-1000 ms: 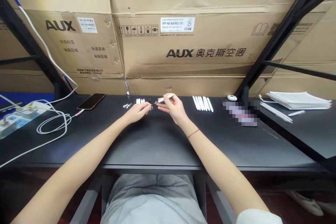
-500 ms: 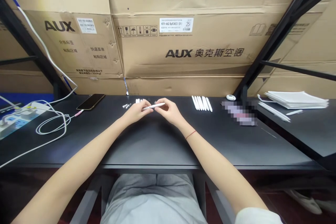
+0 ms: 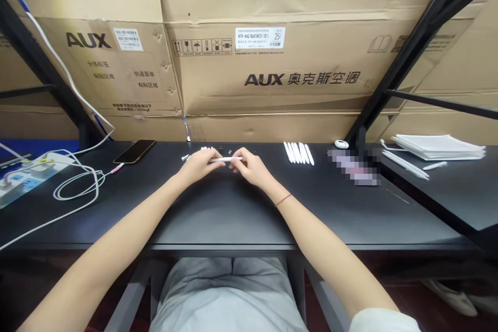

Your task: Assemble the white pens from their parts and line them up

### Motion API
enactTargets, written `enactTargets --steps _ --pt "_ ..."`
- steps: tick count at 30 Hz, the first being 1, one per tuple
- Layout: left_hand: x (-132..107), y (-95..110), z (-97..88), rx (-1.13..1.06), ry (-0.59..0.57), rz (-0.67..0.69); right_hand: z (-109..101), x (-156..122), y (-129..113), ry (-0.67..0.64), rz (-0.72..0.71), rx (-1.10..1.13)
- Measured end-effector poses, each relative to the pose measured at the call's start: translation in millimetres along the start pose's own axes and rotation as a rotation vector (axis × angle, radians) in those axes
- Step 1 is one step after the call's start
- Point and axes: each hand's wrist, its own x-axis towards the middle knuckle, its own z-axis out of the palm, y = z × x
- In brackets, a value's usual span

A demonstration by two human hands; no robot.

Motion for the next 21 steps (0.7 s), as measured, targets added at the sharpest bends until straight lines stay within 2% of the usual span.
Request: enactTargets --steps 4,10,15,19,21 --pt "0.1 -0.5 -0.5 0.095 -0.022 0.052 0.3 0.9 1.5 0.038 0.053 -0.151" --pt "0.9 -2.6 -1.8 0.106 -0.029 0.001 -1.3 1.6 4.4 0.037 -0.034 -0.017" --pt "0.8 -4.3 -3.9 0.139 -0.027 0.008 -3.0 0.7 6.0 0.003 -0.006 -0.171" --pt "0.9 -5.7 -4.4 0.144 -0.025 0.015 -3.5 0.7 5.6 0.049 -0.091 -0.176" --pt "0.8 -5.9 -4.3 0.149 -0.022 0.018 -3.0 0.3 4.6 0.052 -0.086 -0.203"
